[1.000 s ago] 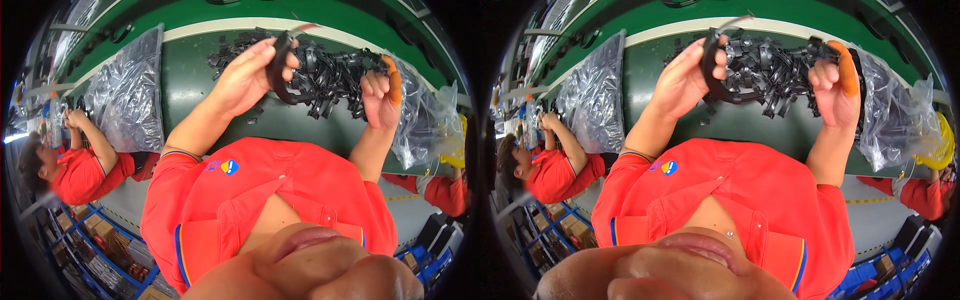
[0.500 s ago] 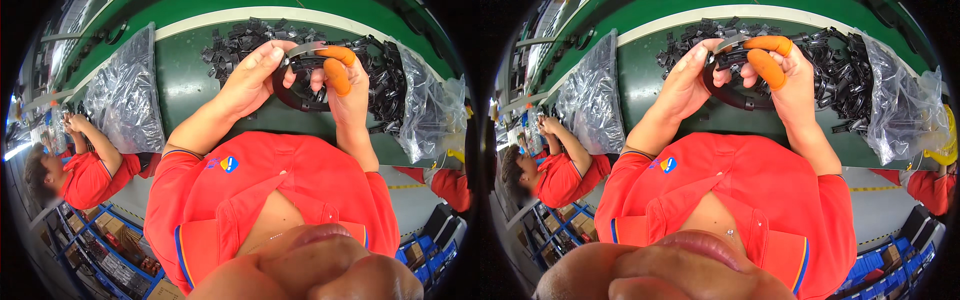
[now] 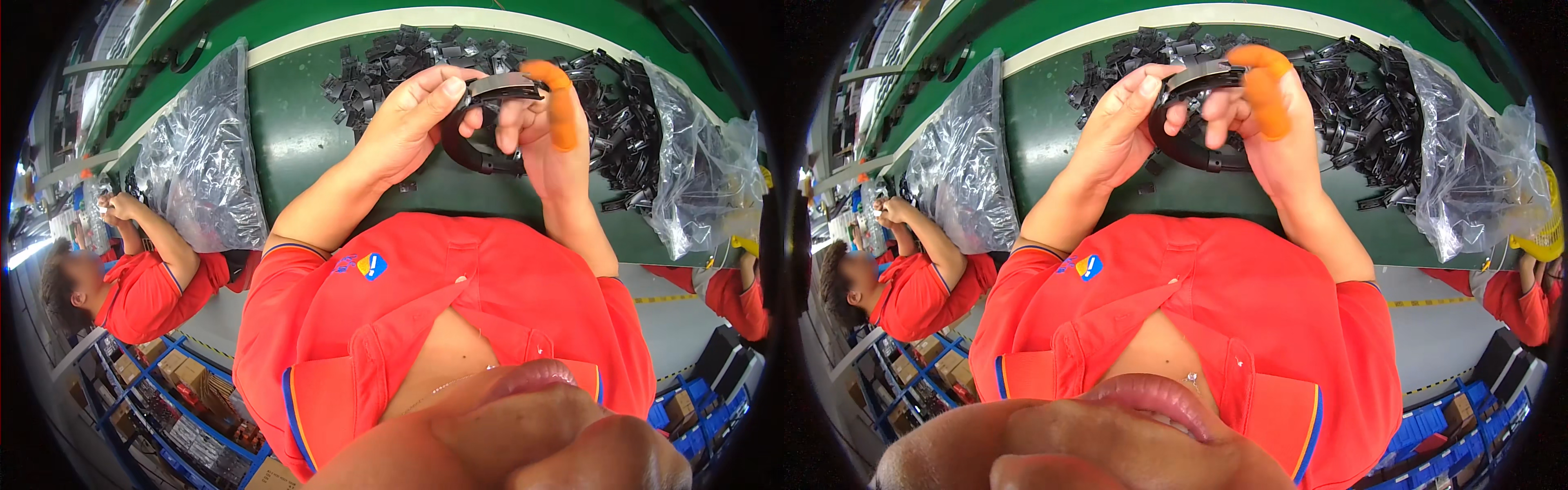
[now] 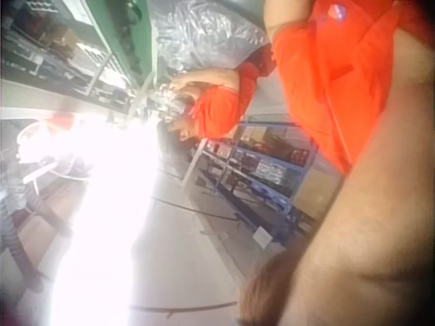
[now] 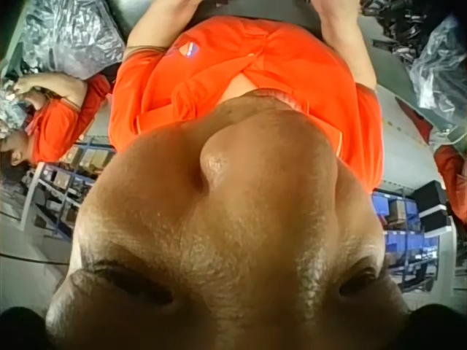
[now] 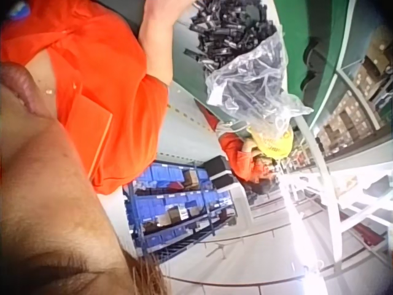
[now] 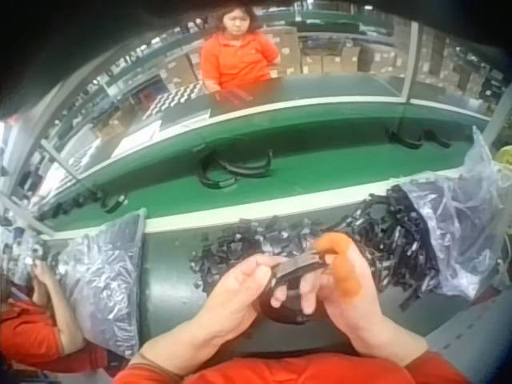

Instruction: Assembling small black plastic components and placing them into a plastic bag on a production line.

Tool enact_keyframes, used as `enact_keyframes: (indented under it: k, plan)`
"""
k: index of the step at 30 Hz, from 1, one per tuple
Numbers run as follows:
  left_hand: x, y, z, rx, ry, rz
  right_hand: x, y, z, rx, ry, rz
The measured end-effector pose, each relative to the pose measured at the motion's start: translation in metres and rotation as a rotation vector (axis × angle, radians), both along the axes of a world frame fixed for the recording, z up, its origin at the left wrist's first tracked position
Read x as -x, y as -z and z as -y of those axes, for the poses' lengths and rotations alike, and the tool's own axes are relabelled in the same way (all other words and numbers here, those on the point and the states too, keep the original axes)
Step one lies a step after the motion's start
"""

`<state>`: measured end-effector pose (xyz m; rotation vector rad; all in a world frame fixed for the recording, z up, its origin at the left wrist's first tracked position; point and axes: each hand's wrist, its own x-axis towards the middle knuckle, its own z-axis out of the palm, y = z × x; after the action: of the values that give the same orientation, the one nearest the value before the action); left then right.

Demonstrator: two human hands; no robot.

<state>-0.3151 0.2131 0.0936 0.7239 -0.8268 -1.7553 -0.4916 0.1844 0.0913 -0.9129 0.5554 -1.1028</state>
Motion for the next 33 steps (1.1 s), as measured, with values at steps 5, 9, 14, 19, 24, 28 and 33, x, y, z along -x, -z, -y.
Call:
enact_keyframes:
  k: [5, 9, 14, 19, 24, 28, 33]
  plan:
    - [0.001, 0.001, 0.002, -0.066, -0.007, -0.024, 0.006, 0.021, 0.005, -0.158, -0.222, 0.064]
    - [0.004, -0.002, -0.002, -0.087, -0.010, -0.052, -0.004, -0.004, 0.014, -0.159, -0.160, -0.019]
    - [0.002, 0.001, 0.000, -0.099, -0.027, -0.104, -0.001, -0.003, 0.013, 0.313, 0.219, -0.265]
    - [0.002, -0.005, -0.003, -0.115, -0.110, -0.017, 0.006, 0.006, 0.006, 0.339, 0.311, -0.275]
    - [0.002, -0.004, -0.004, -0.086, -0.071, 0.022, 0.006, 0.000, 0.007, 0.308, 0.320, -0.327]
    - [0.001, -0.005, -0.002, -0.021, -0.122, 0.029, 0.006, -0.006, 0.014, 0.246, 0.267, -0.455]
    - [0.008, 0.000, -0.004, 0.095, -0.178, 0.053, 0.003, 0.004, 0.002, 0.086, 0.094, -0.075]
